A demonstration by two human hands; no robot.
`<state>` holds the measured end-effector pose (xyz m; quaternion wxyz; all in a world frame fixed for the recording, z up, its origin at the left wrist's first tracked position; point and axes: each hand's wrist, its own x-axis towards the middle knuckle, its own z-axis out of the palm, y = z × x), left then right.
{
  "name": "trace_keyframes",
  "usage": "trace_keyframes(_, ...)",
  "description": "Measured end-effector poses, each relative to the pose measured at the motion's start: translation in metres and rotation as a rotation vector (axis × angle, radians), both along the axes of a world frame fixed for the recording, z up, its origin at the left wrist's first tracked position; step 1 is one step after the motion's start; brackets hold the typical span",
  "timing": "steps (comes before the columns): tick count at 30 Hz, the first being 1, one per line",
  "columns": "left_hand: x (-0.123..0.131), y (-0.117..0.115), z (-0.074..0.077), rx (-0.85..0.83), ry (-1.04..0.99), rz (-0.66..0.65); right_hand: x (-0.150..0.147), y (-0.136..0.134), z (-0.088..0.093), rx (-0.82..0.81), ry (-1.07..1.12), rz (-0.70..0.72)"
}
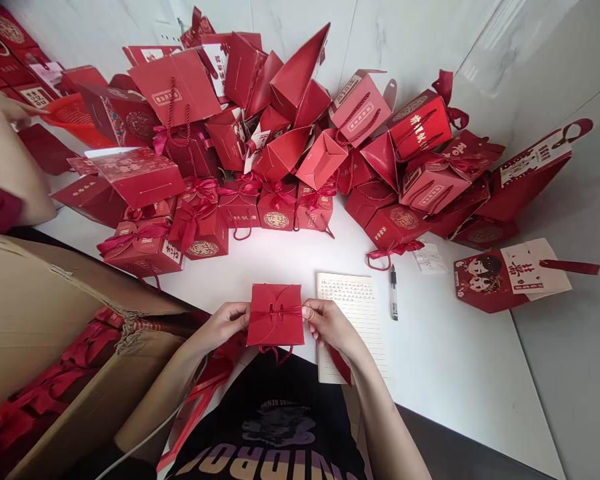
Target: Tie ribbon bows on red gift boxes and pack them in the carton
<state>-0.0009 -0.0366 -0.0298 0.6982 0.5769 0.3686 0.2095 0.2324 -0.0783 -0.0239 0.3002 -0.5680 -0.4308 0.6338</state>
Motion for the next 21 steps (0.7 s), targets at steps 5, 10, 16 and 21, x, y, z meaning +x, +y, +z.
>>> trace_keyframes(5, -0.004, 0.003, -0.006, -0.003, -0.014, -0.024, 0.002, 0.003, 0.0, -0.022, 0.018, -0.006)
trace_keyframes(10, -0.006, 0.004, -0.011, -0.006, -0.032, -0.025, 0.0, 0.001, -0.002, -0.015, 0.037, -0.037)
trace_keyframes(16, -0.007, 0.006, -0.012, -0.009, -0.049, -0.037, -0.001, -0.001, -0.001, -0.017, 0.046, -0.05)
trace_keyframes(21, -0.006, 0.006, -0.011, -0.011, -0.053, -0.033, 0.0, -0.001, -0.001, -0.019, 0.04, -0.048)
